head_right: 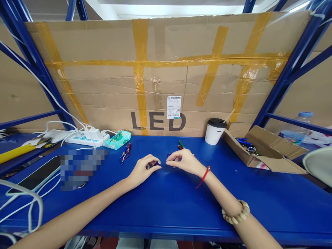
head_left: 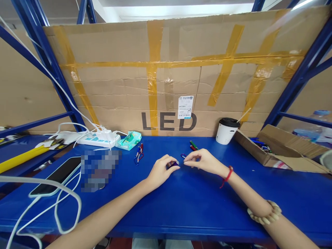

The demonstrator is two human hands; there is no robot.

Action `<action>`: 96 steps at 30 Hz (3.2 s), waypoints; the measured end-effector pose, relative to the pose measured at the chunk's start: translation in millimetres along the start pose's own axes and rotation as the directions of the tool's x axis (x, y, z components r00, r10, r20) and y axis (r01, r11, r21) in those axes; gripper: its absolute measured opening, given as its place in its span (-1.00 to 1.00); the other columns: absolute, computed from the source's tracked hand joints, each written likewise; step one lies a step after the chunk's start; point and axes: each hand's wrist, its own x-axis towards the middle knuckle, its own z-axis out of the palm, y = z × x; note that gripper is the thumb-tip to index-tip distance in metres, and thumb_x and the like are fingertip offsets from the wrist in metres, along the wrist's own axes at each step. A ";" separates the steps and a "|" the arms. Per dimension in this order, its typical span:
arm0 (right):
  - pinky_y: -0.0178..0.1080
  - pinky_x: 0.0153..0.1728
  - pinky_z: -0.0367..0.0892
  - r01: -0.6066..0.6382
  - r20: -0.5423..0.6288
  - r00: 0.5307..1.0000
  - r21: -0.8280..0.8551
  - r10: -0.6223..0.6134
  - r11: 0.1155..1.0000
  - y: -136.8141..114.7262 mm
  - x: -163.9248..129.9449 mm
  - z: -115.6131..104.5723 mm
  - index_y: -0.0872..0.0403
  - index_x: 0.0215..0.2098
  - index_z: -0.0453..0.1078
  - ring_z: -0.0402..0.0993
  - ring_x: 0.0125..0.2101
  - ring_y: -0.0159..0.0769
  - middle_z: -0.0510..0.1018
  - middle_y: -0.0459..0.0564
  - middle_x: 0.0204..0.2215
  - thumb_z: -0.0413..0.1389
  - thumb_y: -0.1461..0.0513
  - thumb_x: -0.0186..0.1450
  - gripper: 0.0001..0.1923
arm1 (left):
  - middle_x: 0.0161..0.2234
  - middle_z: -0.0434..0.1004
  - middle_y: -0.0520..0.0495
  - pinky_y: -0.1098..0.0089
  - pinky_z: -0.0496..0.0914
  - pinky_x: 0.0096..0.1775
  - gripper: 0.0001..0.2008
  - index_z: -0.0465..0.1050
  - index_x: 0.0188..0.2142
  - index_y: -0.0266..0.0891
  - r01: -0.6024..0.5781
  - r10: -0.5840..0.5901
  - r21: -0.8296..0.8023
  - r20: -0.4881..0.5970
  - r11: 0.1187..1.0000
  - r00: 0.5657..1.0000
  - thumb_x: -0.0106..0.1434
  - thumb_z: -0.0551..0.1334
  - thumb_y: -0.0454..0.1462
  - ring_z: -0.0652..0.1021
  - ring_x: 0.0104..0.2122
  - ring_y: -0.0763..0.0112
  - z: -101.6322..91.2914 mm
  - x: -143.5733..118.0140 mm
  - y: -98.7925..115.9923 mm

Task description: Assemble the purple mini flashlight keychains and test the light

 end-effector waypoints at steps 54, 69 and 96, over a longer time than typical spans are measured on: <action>-0.37 -0.50 0.21 -0.013 -0.025 1.000 -0.745 -0.007 0.667 21.0 3.1 -10.2 -0.13 -0.32 0.47 0.46 -0.34 -0.32 0.52 -0.18 -0.26 0.06 0.17 0.21 -0.85 | -0.50 0.39 -0.01 0.52 0.27 -0.52 -0.76 0.42 -0.36 -0.31 0.195 -0.235 -0.224 -0.167 0.955 0.958 0.14 0.13 -0.16 0.37 -0.57 0.53 1.8 4.6 0.9; -0.36 -0.50 0.25 -0.234 -0.243 0.963 -0.528 0.119 0.817 29.4 15.9 5.4 -0.09 -0.38 0.47 0.46 -0.39 -0.29 0.56 -0.17 -0.43 0.06 -0.04 0.10 -0.72 | -0.48 0.41 0.02 0.50 0.28 -0.48 -0.78 0.42 -0.38 -0.26 0.132 -0.161 -0.123 -0.265 0.984 0.951 0.16 0.11 -0.16 0.38 -0.56 0.52 -16.7 13.7 -20.7; -0.36 -0.48 0.21 -0.165 -0.311 0.950 -0.590 -0.034 0.790 -15.9 20.3 16.1 -0.11 -0.41 0.47 0.45 -0.41 -0.36 0.56 -0.20 -0.37 0.09 0.12 0.18 -0.88 | -0.46 0.44 0.03 0.49 0.31 -0.36 -0.84 0.41 -0.38 -0.23 0.031 -0.035 -0.169 -0.020 0.985 0.999 0.07 0.23 -0.19 0.41 -0.48 0.49 -22.7 13.2 -18.5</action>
